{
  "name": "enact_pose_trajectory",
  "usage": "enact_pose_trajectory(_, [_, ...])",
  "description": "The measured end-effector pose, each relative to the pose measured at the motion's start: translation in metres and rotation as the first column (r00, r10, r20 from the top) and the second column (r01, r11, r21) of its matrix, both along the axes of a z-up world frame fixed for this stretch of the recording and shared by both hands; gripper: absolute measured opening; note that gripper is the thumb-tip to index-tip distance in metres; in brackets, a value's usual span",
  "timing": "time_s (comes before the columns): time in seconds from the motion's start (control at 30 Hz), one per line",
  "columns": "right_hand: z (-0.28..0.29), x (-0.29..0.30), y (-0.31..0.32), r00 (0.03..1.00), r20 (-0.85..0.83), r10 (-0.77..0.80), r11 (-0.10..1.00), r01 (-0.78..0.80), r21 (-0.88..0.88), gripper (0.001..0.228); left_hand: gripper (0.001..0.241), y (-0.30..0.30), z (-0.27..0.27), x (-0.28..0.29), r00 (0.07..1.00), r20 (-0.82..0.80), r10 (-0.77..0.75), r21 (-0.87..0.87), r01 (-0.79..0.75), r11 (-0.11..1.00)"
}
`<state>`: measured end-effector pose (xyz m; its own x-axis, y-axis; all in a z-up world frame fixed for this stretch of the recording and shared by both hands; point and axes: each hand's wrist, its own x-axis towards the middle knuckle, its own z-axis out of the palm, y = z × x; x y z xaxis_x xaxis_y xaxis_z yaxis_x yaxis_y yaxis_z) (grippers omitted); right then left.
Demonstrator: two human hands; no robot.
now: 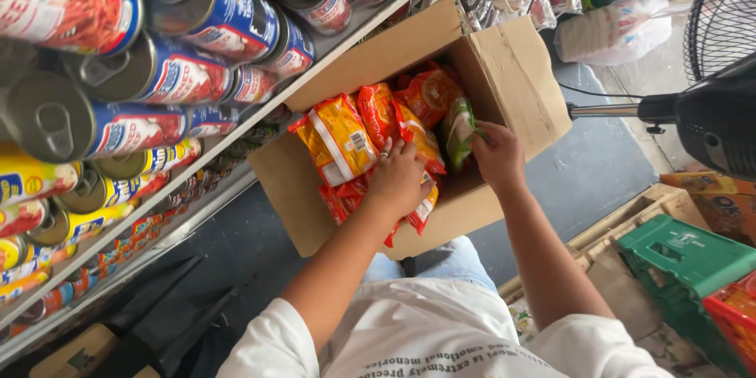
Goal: Stocking instant noodle packets from a cardboard box onto a store shelf.
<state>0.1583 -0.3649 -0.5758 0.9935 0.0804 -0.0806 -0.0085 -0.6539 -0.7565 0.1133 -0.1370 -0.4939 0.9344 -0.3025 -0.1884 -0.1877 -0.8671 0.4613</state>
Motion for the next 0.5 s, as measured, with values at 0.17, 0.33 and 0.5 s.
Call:
enact_pose_trajectory(0.17, [0.047, -0.021, 0.001, 0.937, -0.294, -0.191, 0.593, 0.349, 0.726, 0.018, 0.06, -0.003, -0.014, -0.015, 0.975, -0.196, 0.109, -0.374, -0.177, 0.91])
enact_pose_trajectory(0.33, [0.094, -0.025, -0.008, 0.923, -0.378, -0.068, 0.308, 0.38, 0.872, 0.007, 0.074, -0.004, 0.0, -0.012, 0.768, -0.541, 0.343, -0.702, -0.637, 0.317])
enact_pose_trajectory(0.5, [0.158, -0.036, -0.001, 0.936, -0.303, 0.181, 0.255, 0.253, 0.933, 0.021, 0.065, 0.02, 0.037, -0.029, 0.605, -0.791, 0.086, -0.611, -0.784, -0.109])
